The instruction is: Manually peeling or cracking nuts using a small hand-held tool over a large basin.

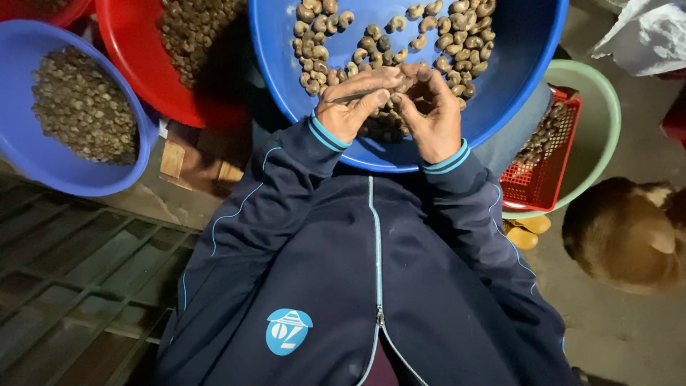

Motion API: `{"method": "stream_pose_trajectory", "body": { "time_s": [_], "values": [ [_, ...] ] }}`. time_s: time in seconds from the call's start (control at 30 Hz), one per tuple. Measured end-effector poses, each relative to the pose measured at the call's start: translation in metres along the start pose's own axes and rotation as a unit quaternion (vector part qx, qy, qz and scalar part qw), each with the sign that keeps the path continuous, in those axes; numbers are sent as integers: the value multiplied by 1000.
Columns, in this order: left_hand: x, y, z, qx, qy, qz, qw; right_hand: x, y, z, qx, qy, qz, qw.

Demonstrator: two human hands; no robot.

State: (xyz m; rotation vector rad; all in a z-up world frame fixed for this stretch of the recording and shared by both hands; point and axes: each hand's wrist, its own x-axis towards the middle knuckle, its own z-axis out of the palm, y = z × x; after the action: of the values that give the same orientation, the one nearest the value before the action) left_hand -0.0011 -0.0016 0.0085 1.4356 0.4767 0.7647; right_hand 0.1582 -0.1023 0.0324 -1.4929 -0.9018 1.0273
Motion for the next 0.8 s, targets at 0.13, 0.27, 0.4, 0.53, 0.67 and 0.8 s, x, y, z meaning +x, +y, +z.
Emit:
{"method": "stream_pose_trajectory", "body": {
  "time_s": [0.13,0.27,0.4,0.53,0.67,0.8],
  "values": [
    [-2,-4,-2,-10,10,-7,1000,0,2,1,33,-1,9,999],
    [-2,-4,-5,-18,-5,-13,1000,0,8,1,67,-10,11,998],
    [0,-4,-2,1,-19,13,1000,-1,16,-2,141,-26,22,989],
    [2,8,1,2,-1,-14,1000,-3,21,-3,190,-36,22,981],
    [0,0,-2,-23,-5,3,1000,-2,27,-4,249,-40,66,966],
    [-1,2,-1,-6,39,-17,999,-1,17,-2,249,-39,98,963]
  ]
}}
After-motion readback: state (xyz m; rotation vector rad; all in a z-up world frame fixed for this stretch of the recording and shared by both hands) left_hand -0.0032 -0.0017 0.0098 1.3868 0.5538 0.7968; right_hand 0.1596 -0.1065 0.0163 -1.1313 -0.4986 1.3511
